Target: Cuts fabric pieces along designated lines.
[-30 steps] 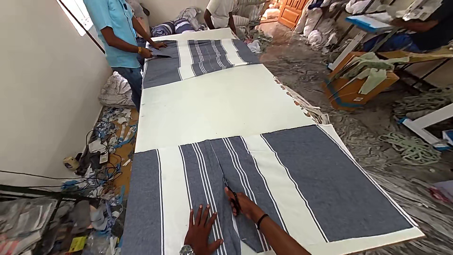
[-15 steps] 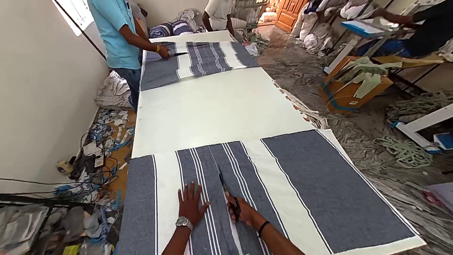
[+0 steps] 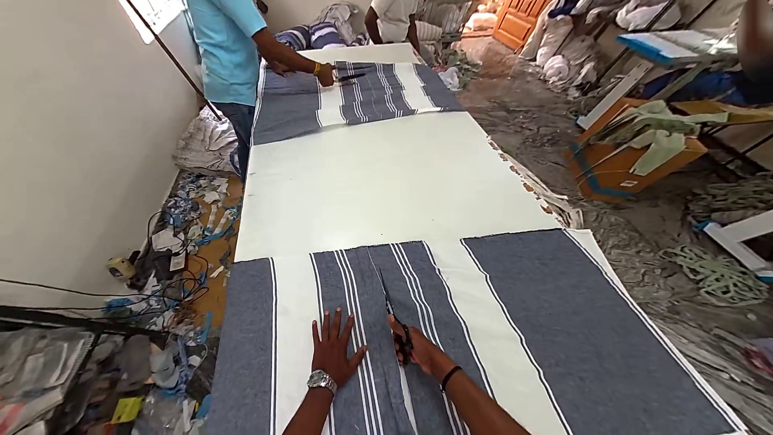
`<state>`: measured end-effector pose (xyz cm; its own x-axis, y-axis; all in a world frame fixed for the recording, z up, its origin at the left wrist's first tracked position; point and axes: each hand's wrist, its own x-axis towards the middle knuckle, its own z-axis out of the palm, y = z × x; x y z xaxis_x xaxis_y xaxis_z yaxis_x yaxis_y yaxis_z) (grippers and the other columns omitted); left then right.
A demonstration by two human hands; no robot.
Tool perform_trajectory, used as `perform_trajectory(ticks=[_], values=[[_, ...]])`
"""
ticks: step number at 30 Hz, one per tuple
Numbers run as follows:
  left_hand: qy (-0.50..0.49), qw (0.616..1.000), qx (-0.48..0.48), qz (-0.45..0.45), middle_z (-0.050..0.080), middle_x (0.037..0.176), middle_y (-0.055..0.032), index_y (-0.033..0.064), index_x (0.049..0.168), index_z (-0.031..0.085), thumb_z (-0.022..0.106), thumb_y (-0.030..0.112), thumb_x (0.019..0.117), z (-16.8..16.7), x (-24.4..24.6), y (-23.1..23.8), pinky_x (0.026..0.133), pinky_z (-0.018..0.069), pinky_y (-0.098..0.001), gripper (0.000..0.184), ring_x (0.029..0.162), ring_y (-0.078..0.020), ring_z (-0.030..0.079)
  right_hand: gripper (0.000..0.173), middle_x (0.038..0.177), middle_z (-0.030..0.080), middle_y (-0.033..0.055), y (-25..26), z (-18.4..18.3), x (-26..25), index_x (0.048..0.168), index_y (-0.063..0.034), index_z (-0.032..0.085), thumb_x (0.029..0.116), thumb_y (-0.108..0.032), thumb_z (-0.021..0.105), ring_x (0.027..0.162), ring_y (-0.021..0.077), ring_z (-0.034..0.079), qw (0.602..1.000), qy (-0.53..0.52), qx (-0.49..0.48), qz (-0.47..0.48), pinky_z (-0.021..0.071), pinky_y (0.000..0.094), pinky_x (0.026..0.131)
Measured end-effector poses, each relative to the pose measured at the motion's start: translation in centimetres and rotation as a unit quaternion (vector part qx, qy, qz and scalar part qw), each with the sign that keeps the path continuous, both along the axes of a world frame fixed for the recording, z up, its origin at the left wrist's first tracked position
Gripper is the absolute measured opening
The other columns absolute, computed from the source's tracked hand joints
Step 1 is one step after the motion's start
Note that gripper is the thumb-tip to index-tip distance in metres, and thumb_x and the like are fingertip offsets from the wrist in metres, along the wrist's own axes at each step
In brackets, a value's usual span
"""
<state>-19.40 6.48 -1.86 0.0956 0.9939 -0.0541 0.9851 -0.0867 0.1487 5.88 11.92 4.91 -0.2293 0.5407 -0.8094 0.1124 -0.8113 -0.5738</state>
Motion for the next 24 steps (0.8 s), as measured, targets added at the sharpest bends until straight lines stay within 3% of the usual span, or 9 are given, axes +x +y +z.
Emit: perform_trajectory(ticks=[5,11,17,24], values=[[0.0,1.0,-0.002,0.0,0.019,0.172,-0.0009,0.0402,0.162,0.027,0.024,0.089,0.0859,0.0,0.0,0.0,0.12,0.0086,-0.0734,0.09,0.158,-0.0356,0.012,0.068,0.065,0.055,0.0036,0.4,0.3,-0.5,0.091,-0.0092,0.062,0.084,-0.077,0.065,0.052,0.0174,0.058,1.0,-0.021,0.015,-0.004,0.0565,0.036,0.054],[-0.006,1.0,-0.003,0.006,0.021,0.172,-0.0003,0.0409,0.162,0.027,0.027,0.089,0.0856,0.5,0.1,0.0,0.121,0.0088,-0.0726,0.09,0.158,-0.0348,0.014,0.056,0.062,0.057,0.0041,0.2,0.8,-0.9,0.087,-0.0059,0.061,0.0833,-0.058,0.08,0.05,0.0169,0.059,0.996,-0.053,0.066,-0.031,0.0559,0.0342,0.05],[-0.007,1.0,-0.003,0.005,0.019,0.172,-0.002,0.0412,0.162,0.025,0.026,0.089,0.0855,0.1,0.2,0.0,0.12,0.0078,-0.0735,0.09,0.158,-0.0367,0.012,0.065,0.071,0.058,0.0046,3.2,0.7,-1.0,0.099,-0.0084,0.065,0.087,-0.072,0.066,0.056,0.0187,0.06,1.0,-0.009,0.002,-0.021,0.0578,0.0373,0.057],[-0.009,1.0,0.005,0.003,0.018,0.172,-0.0033,0.0395,0.163,0.025,0.026,0.089,0.0851,0.1,0.2,0.0,0.121,0.0079,-0.0732,0.092,0.158,-0.0377,0.012,0.067,0.069,0.057,0.0035,6.7,0.5,-2.0,0.1,-0.0091,0.065,0.0859,-0.075,0.064,0.056,0.0182,0.059,1.0,-0.026,-0.009,-0.006,0.0582,0.0383,0.058]])
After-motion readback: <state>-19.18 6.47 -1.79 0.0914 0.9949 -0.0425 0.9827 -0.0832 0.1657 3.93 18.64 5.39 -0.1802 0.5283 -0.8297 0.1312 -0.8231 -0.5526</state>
